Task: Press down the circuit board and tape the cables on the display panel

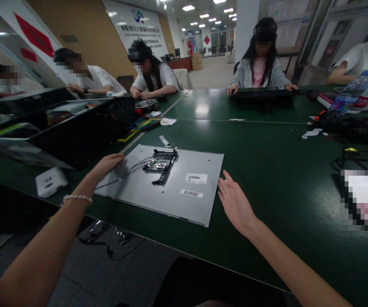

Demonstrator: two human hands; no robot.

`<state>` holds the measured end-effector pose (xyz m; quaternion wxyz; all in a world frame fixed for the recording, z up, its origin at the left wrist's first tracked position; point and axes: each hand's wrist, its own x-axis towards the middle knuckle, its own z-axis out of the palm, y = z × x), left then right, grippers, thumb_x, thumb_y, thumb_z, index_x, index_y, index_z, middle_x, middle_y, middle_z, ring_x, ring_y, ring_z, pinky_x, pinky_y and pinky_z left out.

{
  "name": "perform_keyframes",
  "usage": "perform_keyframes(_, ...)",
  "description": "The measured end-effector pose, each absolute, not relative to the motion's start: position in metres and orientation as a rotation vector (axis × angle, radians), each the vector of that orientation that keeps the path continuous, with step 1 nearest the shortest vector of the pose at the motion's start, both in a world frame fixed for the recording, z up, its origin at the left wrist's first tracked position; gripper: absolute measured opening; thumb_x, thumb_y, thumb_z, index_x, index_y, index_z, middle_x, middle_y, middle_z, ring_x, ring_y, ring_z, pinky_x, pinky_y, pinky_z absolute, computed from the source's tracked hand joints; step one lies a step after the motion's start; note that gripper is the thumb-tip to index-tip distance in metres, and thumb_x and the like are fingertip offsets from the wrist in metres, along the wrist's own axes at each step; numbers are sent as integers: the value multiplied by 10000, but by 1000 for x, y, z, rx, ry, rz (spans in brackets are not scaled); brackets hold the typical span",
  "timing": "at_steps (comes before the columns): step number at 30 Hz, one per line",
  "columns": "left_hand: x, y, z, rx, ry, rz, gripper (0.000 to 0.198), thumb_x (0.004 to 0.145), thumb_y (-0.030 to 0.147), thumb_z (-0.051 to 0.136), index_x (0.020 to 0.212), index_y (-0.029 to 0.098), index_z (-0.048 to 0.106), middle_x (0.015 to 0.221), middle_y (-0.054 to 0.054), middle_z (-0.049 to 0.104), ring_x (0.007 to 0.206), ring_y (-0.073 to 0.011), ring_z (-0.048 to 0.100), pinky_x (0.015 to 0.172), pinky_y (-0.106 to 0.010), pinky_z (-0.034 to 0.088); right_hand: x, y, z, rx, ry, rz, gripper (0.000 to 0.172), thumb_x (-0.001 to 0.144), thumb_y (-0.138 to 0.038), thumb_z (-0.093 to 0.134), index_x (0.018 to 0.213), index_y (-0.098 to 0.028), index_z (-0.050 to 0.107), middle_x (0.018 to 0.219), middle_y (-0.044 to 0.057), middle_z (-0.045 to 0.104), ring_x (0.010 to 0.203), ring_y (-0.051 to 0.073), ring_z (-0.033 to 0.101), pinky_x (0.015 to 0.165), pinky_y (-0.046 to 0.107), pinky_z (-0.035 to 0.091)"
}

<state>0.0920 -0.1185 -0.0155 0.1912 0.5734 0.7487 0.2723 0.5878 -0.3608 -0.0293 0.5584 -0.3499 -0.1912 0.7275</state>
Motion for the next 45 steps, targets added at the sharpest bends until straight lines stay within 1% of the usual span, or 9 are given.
perform_keyframes(7,86,-111,-17,1447,2073,739,420,791,201,621,1191,72,620,911,-25,633,794,-145,513,693,-244,381,583,-361,-22,-821,-418,1721,868,863,-455,576,1577,-309,103,1608,-7,317,1449,131,320,1211,369,169)
perform_keyframes(12,96,-113,-17,1331,2065,786,384,777,188,588,1142,72,610,836,-13,622,730,-133,492,677,-243,381,579,-361,-25,-817,-441,1707,849,880,-459,539,1579,-314,79,1602,-24,325,1455,128,304,1217,388,142)
perform_keyframes(17,115,-117,-12,1249,2106,794,371,745,190,586,1100,92,620,670,11,539,640,-146,445,594,-269,326,576,-364,-23,-809,-484,1686,873,884,-462,541,1585,-288,51,1592,-16,349,1452,130,312,1219,362,140)
perform_keyframes(21,127,-121,-8,1229,2120,825,369,725,174,583,1087,116,629,682,14,534,636,-147,433,578,-279,299,573,-367,-22,-810,-523,1686,888,888,-472,549,1581,-310,18,1594,-15,347,1464,148,289,1222,396,104)
perform_keyframes(25,133,-125,-5,1222,2127,881,348,736,148,566,1077,119,633,752,7,561,689,-143,447,616,-283,331,569,-371,-23,-807,-501,1637,936,873,-459,585,1571,-359,-29,1605,-21,320,1463,150,296,1221,419,120)
perform_keyframes(28,136,-127,-3,1218,2131,904,295,779,150,563,1064,119,634,786,-3,575,732,-142,466,665,-291,362,570,-375,-22,-792,-490,1626,935,874,-476,580,1572,-354,-30,1575,-11,384,1457,150,309,1221,416,107)
perform_keyframes(32,137,-129,-3,1209,2108,891,244,875,305,586,1053,141,616,864,-28,592,746,-147,518,709,-311,430,576,-383,-21,-815,-484,1604,896,878,-505,556,1575,-358,13,1562,-8,407,1448,157,333,1221,406,84)
perform_keyframes(39,145,-138,-4,1195,2045,887,354,699,189,610,1050,147,624,942,-68,634,880,-193,540,765,-358,400,590,-400,-30,-839,-465,1554,850,884,-542,518,1568,-397,35,1552,-22,422,1445,167,340,1220,432,82)
perform_keyframes(45,155,-150,-5,1166,1999,868,323,735,317,625,1021,169,618,1037,-103,654,988,-236,570,870,-423,378,603,-412,-35,-879,-496,1505,833,878,-545,530,1565,-414,78,1545,-36,432,1463,166,299,1221,428,101)
